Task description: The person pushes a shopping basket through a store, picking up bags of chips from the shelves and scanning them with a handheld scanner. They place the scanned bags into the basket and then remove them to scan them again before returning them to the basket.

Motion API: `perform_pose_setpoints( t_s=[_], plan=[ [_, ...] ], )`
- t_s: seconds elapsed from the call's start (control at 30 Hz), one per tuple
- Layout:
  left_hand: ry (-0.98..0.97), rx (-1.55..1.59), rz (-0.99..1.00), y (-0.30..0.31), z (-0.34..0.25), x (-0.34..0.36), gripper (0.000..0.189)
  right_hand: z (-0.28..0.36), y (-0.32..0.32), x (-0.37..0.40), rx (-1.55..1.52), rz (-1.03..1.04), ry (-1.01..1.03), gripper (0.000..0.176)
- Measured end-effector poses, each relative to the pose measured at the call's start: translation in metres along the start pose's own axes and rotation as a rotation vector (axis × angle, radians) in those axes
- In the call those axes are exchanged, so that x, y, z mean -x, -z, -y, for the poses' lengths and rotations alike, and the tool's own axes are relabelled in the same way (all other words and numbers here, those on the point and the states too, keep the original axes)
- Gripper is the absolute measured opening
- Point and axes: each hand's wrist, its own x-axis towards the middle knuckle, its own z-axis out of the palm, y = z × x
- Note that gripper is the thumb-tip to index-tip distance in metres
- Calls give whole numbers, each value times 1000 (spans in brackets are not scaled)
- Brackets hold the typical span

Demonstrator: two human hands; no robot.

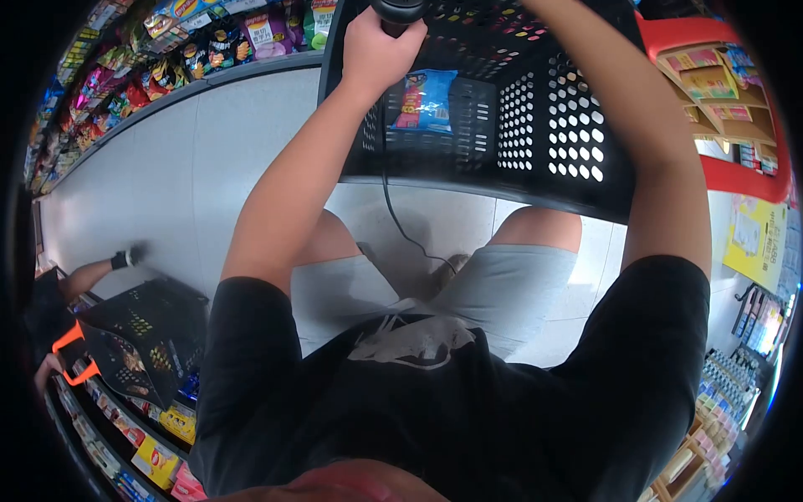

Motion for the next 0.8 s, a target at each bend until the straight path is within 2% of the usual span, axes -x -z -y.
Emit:
perform_pose_setpoints(
  t_s=[0.07, 0.1, 0.13, 0.2, 0.23, 0.3, 0.33, 0.4, 0.5, 0.53, 0.6, 0.73, 0.77, 0.8],
  plan=[
    [24, 41, 10, 1, -1, 1, 25, -25, -27, 56, 195, 169, -232, 46],
    [12, 61, 6, -1, 2, 1, 25, -78, -40, 97, 426, 371, -484, 20],
    [0, 83, 6, -3, 4, 1, 24, -103, -52, 131, 390, 486, -396, 33],
    [29, 128, 48, -2, -7, 4, 23, -144, -85, 199, 476, 701, -497, 35],
    [24, 140, 61, -1, -12, 5, 23, -149, -97, 221, 408, 884, -828, 44],
    [41, 142, 66, -2, -5, 5, 22, -158, -123, 255, 470, 998, -934, 44],
    [-60, 109, 12, -4, -1, 5, 22, -160, -135, 266, 499, 1011, -947, 44],
    [-77, 63, 25, -3, 3, 7, 24, -160, -145, 289, 538, 1010, -990, 44],
    [-52, -12, 210, 1, -2, 9, 31, -151, -145, 300, 566, 997, -1044, 45],
    [13, -77, 303, 1, -3, 10, 37, -149, -143, 306, 581, 983, -1058, 46],
    [67, -79, 347, 1, -4, 10, 38, -140, -144, 312, 601, 970, -1086, 48],
    [159, 209, 341, -2, 3, 6, 37, -122, -134, 308, 628, 926, -1116, 52],
    [290, 228, 461, 4, 2, 4, 38, -114, -129, 303, 634, 907, -1119, 53],
    [299, 269, 475, 1, 10, 8, 43, -104, -123, 298, 642, 891, -1119, 54]
  ],
)
